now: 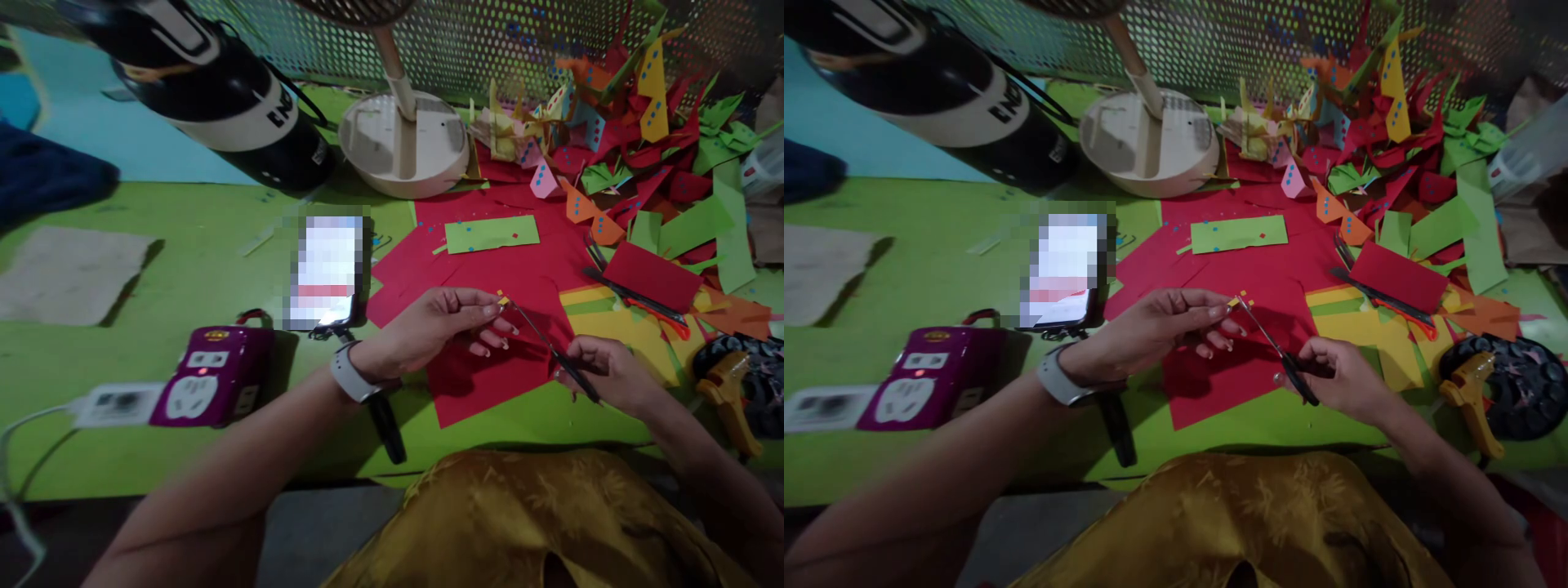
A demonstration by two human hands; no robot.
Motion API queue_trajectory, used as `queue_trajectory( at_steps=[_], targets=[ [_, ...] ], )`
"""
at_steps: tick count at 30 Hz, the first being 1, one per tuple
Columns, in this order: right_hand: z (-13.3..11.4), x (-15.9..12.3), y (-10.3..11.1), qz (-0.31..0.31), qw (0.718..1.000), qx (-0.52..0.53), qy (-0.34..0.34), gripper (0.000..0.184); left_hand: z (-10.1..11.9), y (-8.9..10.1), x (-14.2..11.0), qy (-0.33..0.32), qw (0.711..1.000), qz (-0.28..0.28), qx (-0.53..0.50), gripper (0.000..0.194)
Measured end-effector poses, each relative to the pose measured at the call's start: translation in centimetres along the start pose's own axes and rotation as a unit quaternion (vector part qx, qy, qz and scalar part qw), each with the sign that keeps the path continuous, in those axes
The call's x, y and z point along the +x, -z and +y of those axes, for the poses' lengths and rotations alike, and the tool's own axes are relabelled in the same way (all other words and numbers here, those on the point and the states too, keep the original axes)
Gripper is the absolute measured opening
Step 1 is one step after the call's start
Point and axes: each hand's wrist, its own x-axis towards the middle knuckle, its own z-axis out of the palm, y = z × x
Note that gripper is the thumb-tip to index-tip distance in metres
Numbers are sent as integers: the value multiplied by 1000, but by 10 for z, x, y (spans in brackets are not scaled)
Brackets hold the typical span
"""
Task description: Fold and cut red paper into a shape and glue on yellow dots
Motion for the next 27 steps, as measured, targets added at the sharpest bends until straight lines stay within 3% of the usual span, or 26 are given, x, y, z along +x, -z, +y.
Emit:
queue_trajectory(
  at_steps=[27],
  targets=[
    [2, 0, -2, -9, 1000, 4, -2, 49, -6, 2, 1, -22, 1000, -15, 17, 22]
  ],
)
